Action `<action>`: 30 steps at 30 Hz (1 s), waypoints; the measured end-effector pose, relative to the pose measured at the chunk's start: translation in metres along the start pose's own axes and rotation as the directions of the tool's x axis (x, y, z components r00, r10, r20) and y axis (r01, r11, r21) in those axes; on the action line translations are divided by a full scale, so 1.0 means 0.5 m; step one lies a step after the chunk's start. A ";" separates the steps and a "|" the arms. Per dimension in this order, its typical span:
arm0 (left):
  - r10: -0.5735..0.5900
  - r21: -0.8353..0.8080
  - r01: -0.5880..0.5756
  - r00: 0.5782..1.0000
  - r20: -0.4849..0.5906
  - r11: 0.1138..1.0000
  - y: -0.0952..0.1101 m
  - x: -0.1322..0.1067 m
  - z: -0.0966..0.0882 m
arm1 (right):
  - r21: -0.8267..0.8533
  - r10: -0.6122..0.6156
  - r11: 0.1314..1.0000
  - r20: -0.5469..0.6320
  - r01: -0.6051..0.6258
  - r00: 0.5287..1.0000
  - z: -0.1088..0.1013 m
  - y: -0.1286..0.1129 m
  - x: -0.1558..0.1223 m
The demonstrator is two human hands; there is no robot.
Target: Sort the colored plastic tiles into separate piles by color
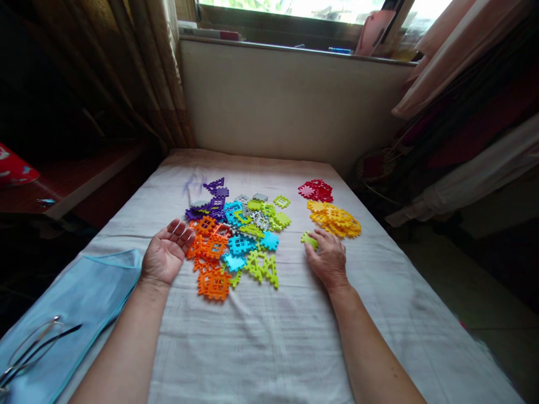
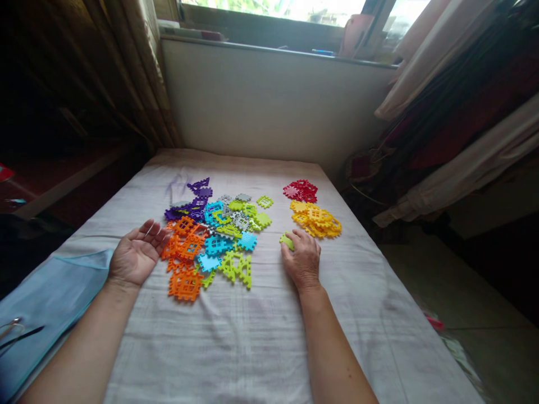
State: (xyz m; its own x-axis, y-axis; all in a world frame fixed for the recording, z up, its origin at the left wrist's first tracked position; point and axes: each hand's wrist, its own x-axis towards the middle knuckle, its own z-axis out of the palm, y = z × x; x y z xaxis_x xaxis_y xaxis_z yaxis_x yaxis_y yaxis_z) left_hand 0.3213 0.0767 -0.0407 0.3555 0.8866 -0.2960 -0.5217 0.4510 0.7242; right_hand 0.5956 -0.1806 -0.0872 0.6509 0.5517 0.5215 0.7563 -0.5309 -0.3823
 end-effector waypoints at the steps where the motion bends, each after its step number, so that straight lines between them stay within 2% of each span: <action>1: -0.002 0.004 0.002 1.000 0.001 1.000 0.000 -0.001 0.000 | 0.054 -0.052 0.997 0.001 0.051 0.999 -0.003 -0.019 -0.003; 4: -0.009 0.004 0.009 1.000 0.001 1.000 0.000 -0.002 0.002 | 0.253 -0.237 0.945 0.090 0.208 0.967 -0.008 -0.078 -0.024; 6: -0.008 -0.003 0.008 1.000 0.002 1.000 0.000 -0.002 0.002 | 0.321 -0.316 0.913 0.163 0.253 0.934 -0.010 -0.109 -0.042; 11: -0.010 -0.023 0.010 1.000 0.005 1.000 -0.002 0.000 -0.001 | 0.239 -0.374 0.918 0.267 0.315 0.888 -0.021 -0.132 -0.070; 18: 0.000 -0.003 0.000 1.000 0.007 1.000 -0.004 0.003 -0.002 | 0.198 -0.407 0.913 0.365 0.357 0.837 -0.036 -0.139 -0.066; 22: 0.001 0.003 -0.001 1.000 0.011 1.000 -0.005 0.004 -0.005 | 0.256 -0.415 0.905 0.353 0.341 0.839 -0.029 -0.134 -0.065; 25: 0.000 0.000 0.000 1.000 0.016 1.000 -0.005 0.003 -0.005 | 0.332 -0.400 0.897 0.325 0.293 0.857 -0.019 -0.123 -0.067; 28: -0.003 -0.007 0.003 1.000 0.012 1.000 -0.004 0.002 -0.003 | 0.405 -0.357 0.885 0.272 0.230 0.893 -0.011 -0.107 -0.063; 30: -0.004 -0.008 0.004 1.000 0.010 1.000 -0.004 0.002 -0.002 | 0.390 -0.290 0.900 0.199 0.196 0.936 -0.008 -0.089 -0.056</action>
State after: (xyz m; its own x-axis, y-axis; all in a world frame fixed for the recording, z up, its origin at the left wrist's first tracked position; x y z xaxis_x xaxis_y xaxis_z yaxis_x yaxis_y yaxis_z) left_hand 0.3219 0.0768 -0.0429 0.3658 0.8835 -0.2925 -0.5261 0.4556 0.7181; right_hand 0.5433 -0.1749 -0.0817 0.4032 0.7983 0.4474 0.8335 -0.1185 -0.5396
